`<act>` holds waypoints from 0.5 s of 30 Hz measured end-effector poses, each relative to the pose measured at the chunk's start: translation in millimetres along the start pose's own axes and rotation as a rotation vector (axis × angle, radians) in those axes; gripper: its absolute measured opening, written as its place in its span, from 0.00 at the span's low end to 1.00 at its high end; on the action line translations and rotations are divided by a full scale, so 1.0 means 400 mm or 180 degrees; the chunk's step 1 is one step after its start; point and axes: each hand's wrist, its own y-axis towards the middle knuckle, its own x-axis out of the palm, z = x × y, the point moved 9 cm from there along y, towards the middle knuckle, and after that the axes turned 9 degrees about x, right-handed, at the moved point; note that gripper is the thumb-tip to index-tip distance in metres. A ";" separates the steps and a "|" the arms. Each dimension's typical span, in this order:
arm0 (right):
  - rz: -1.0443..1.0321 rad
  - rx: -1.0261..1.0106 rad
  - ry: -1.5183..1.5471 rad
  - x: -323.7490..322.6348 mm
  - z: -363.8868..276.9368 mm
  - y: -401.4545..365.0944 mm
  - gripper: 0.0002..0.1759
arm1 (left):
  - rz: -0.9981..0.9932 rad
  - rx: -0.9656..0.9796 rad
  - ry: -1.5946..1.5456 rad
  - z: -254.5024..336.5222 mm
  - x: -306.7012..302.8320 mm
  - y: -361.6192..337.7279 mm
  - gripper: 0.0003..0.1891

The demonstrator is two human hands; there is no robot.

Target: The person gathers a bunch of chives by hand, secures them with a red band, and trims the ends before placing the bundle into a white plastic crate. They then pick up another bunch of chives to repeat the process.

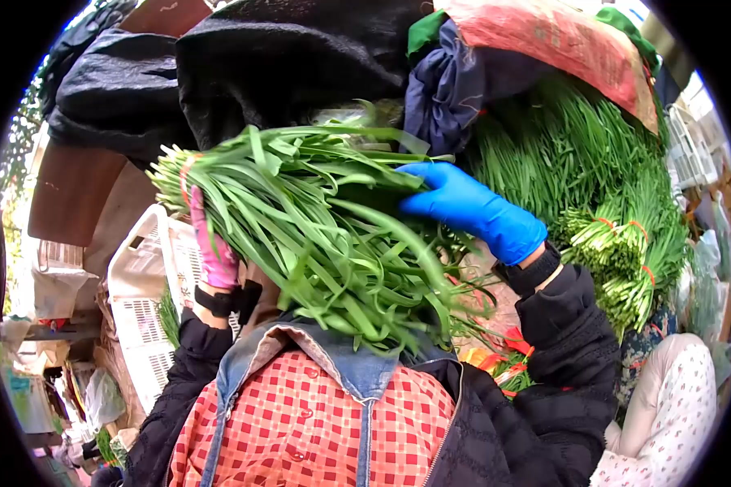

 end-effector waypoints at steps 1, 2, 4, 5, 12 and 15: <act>0.0128 -0.0005 0.0500 -0.014 0.002 0.001 0.25 | -0.0133 -0.0180 -0.0109 -0.040 -0.048 -0.014 0.30; 0.0084 0.0260 0.1019 -0.027 0.029 0.021 0.23 | -0.0275 -0.0903 -0.0819 -0.083 -0.060 -0.037 0.29; 0.0145 0.0006 0.0859 -0.014 -0.030 0.002 0.24 | 0.0366 -0.1034 -0.0852 -0.122 -0.123 -0.055 0.27; 0.0231 0.0122 0.1058 -0.002 -0.056 -0.015 0.24 | 0.0533 -0.1261 -0.0921 -0.123 -0.126 -0.071 0.26; -0.0060 -0.0347 0.1203 -0.059 -0.058 0.082 0.19 | 0.0760 -0.0827 -0.0530 -0.041 -0.116 -0.089 0.31; 0.0917 0.0324 0.0460 -0.099 -0.024 0.080 0.25 | -0.0450 0.0540 0.1679 -0.032 -0.246 -0.081 0.32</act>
